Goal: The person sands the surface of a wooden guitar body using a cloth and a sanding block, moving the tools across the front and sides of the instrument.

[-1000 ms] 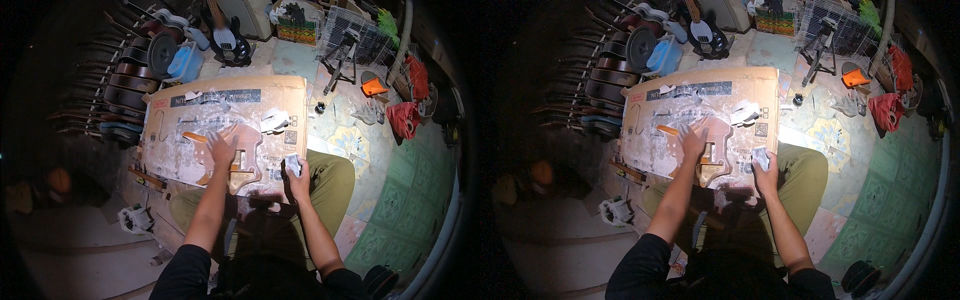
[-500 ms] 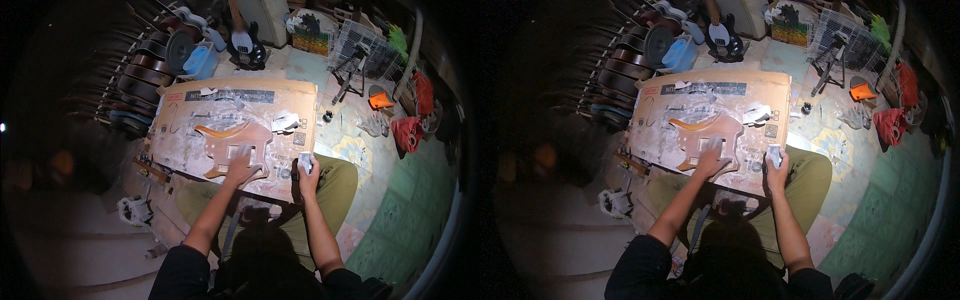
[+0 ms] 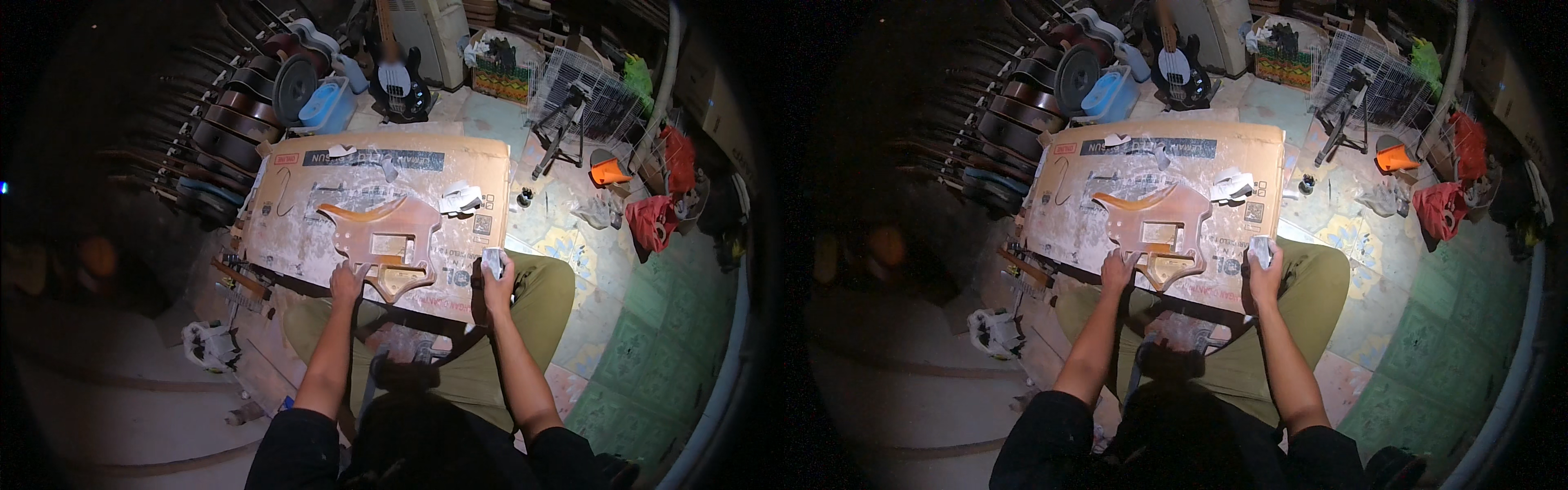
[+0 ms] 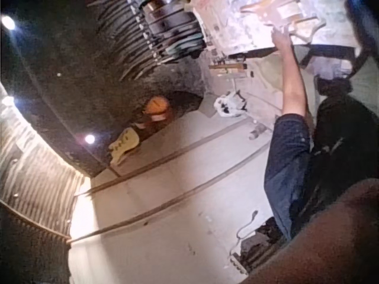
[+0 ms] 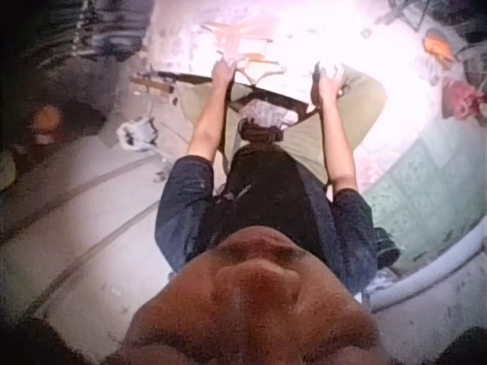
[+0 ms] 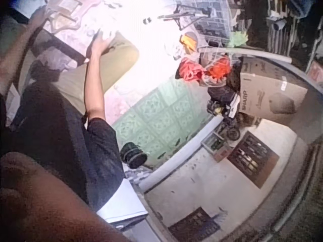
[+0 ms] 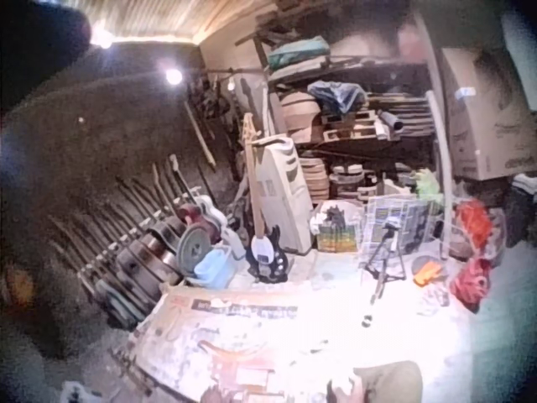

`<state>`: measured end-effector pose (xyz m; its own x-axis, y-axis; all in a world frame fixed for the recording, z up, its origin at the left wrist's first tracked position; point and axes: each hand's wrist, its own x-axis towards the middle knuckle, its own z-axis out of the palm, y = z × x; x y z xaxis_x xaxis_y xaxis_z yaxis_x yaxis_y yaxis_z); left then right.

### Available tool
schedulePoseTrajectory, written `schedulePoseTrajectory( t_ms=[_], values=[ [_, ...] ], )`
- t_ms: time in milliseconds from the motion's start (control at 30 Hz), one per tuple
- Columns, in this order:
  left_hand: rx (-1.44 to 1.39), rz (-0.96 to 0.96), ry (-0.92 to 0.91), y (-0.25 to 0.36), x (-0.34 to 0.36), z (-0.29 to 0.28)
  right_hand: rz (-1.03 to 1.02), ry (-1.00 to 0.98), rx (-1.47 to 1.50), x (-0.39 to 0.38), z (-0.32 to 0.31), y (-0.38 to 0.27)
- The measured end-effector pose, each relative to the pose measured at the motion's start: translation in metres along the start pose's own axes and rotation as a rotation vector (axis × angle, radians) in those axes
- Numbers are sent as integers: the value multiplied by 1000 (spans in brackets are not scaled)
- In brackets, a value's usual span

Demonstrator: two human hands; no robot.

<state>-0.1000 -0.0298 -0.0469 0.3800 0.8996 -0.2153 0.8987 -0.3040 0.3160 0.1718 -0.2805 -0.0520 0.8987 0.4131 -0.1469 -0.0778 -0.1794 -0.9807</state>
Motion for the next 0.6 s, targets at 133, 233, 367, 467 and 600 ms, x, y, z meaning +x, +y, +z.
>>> schedulePoseTrajectory(
  t_ms=[133, 233, 367, 467, 600],
  values=[
    [42, -139, -76, 24, -10, 7, 8, 5, 0, -2, 2, -2],
    [41, -160, -21, 55, -31, 19, -12, 13, -21, -1, 2, 3],
    [3, -224, -152, 88, -46, 27, -18, 23, 2, 3, -2, 20],
    [-18, -227, -141, 91, -54, 36, -25, 19, -1, 0, 2, 11],
    [-71, -217, -138, 103, -59, 48, -29, 19, -18, 2, 0, 14]
  ],
)
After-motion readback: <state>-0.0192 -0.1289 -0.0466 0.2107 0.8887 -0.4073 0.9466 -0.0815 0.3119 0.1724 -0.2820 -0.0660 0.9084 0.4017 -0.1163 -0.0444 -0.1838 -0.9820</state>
